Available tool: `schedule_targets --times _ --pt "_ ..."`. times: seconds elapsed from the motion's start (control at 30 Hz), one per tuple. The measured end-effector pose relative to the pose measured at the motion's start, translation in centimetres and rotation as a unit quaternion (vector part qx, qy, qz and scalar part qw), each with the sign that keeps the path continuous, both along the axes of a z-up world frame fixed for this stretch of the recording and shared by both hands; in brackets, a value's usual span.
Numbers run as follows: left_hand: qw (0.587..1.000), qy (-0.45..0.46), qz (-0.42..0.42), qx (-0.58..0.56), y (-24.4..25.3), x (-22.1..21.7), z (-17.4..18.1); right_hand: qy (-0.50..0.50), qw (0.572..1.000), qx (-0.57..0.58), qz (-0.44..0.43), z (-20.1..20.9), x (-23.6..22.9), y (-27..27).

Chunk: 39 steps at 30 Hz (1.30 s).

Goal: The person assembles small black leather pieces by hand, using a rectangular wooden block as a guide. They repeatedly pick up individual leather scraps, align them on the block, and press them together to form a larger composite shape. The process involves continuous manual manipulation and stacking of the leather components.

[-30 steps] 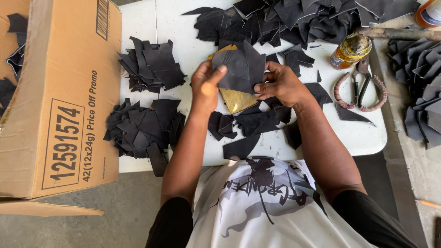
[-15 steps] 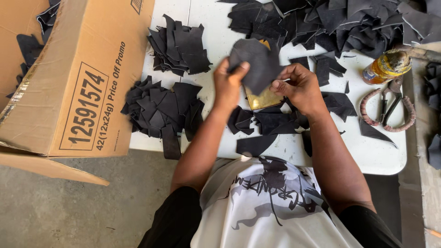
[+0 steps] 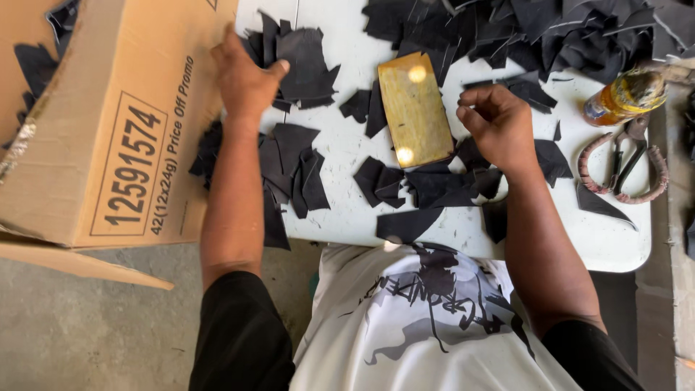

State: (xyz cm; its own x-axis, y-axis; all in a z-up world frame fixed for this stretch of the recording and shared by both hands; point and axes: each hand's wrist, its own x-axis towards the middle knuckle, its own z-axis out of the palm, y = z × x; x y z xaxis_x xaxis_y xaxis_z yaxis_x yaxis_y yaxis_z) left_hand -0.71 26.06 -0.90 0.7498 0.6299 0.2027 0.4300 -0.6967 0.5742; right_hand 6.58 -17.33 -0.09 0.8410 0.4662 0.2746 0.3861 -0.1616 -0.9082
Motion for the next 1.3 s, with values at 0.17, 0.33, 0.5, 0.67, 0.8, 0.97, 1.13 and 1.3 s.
schedule_targets --times 0.17,0.33,0.5,0.67,0.8,0.97,1.13,1.3 --pt "0.965 -0.012 0.030 -0.261 2.4 -0.6 0.3 -0.230 0.956 -0.164 0.082 5.8 -2.3 4.0" --pt "0.953 0.045 0.064 -0.293 1.9 0.9 1.1 -0.158 0.936 -0.271 0.160 5.1 -0.7 15.1" --pt "0.916 -0.030 0.075 -0.394 2.7 2.2 0.3 -0.038 0.896 -0.410 0.166 1.8 1.1 23.0" --pt "0.866 -0.082 0.076 -0.488 2.1 3.5 0.2 -0.053 0.883 -0.441 0.150 -1.2 1.1 23.6" --pt "0.927 -0.080 0.015 -0.367 -1.1 3.5 0.1 -0.079 0.893 -0.418 0.143 -1.9 0.9 22.8" --pt "0.846 -0.303 -0.167 -0.406 -1.7 2.5 1.6 0.026 0.989 -0.124 0.072 -0.2 1.6 20.9" --pt "0.754 -0.323 -0.329 -0.468 -4.1 0.8 2.8 0.094 0.963 0.183 0.174 -0.4 3.5 20.6" --pt "0.792 -0.218 -0.313 -0.476 -7.8 1.7 2.2 0.116 0.972 0.125 0.160 1.0 4.0 18.6"
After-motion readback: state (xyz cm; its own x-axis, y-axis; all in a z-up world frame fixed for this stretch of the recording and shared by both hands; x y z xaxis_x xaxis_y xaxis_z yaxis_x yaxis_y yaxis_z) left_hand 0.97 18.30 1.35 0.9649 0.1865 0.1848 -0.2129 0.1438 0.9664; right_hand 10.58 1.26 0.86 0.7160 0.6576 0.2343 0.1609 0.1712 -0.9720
